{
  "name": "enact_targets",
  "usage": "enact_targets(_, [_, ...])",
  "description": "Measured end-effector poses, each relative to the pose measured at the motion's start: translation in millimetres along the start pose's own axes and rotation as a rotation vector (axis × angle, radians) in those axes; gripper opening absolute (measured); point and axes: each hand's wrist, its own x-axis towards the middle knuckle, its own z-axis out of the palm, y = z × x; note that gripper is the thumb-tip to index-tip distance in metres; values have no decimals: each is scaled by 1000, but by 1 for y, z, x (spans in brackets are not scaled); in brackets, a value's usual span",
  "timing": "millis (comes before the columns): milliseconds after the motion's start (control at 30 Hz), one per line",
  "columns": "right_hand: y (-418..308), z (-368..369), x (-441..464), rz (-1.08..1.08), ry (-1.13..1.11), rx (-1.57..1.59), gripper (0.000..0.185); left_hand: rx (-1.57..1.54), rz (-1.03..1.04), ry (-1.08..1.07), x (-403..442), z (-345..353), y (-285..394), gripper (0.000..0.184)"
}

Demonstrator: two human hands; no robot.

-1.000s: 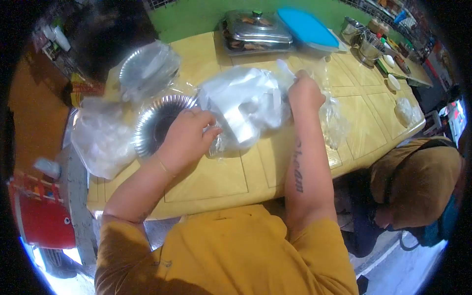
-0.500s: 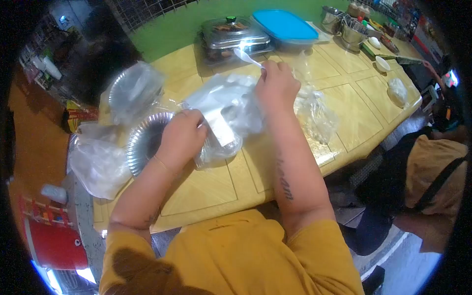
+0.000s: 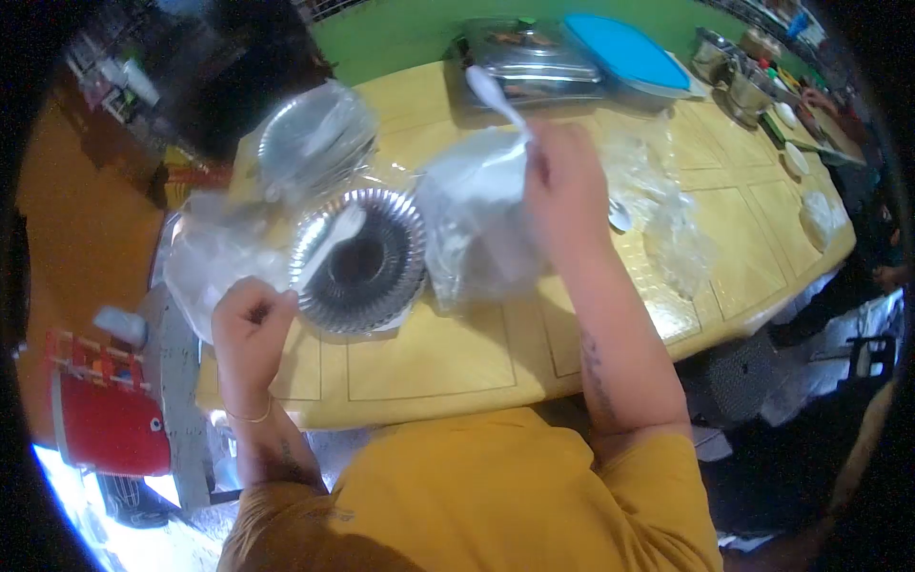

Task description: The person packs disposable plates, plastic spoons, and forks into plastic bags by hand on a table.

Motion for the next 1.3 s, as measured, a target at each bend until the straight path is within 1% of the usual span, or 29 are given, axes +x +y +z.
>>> enact_targets(67, [-38, 11, -13, -188, -131, -2, 37, -114, -272, 44, -18, 1, -33, 22])
enact_targets(133, [-91, 17, -25, 3, -520, -98, 43, -59, -284, 48, -30, 15, -43, 23])
enact_targets(200, [-100, 42, -45, -108, -647, -155, 43, 7, -265, 46, -39, 32, -46, 24])
enact_targets(267, [-113, 49, -61, -212, -696, -140, 39, 82, -218, 29, -47, 50, -44, 26])
enact_targets(300, [-119, 51, -62, -196, -750, 2, 38, 155, -207, -72, -46, 48, -35, 23])
enact_targets(367, [-123, 50, -59, -167, -852, 282, 38, 160, -146, -45, -46, 51, -33, 23])
enact_targets(400, [-117, 48, -52, -240, -748, 249, 37, 166, -118, -29, -45, 51, -34, 24])
enact_targets(467, [-98, 47, -27, -387, -537, 200, 37, 226, 7, 7, -36, 40, -32, 24])
enact_targets(500, [-86, 43, -10, -309, -550, 81, 34, 263, 66, 26, -34, 35, -30, 25])
enact_targets(600, [-37, 45, 10, -180, -540, -438, 28, 73, 81, 17, -20, 32, -18, 23])
enact_targets(700, [-15, 47, -3, -68, -745, -488, 23, 15, 122, -68, -5, 38, -2, 17])
enact_targets(800, [-18, 38, -8, -94, -624, -504, 13, -29, 156, -139, 13, 47, 12, 14])
enact_targets(900, [-15, 33, -6, -33, -376, -262, 9, -69, 199, -213, 38, 57, 27, 16])
enact_targets(1000, [13, 37, -2, 89, -255, 29, 8, -104, 137, -364, 69, 84, 29, 21])
enact_targets(1033, [11, 32, 4, 258, -343, 47, 10, -128, 121, -380, 77, 94, 31, 21])
enact_targets(1133, [19, 26, 12, 424, -388, 208, 13, -157, 92, -423, 96, 130, 41, 22])
enact_targets(1200, [25, 29, 11, 432, -409, 233, 13, -115, 97, -453, 106, 151, 42, 21])
enact_targets(1233, [28, 30, 10, 441, -414, 245, 14, -60, 172, -390, 107, 158, 40, 21])
enact_targets(1300, [29, 30, 8, 335, -445, 217, 14, 43, 333, -277, 110, 172, 39, 21])
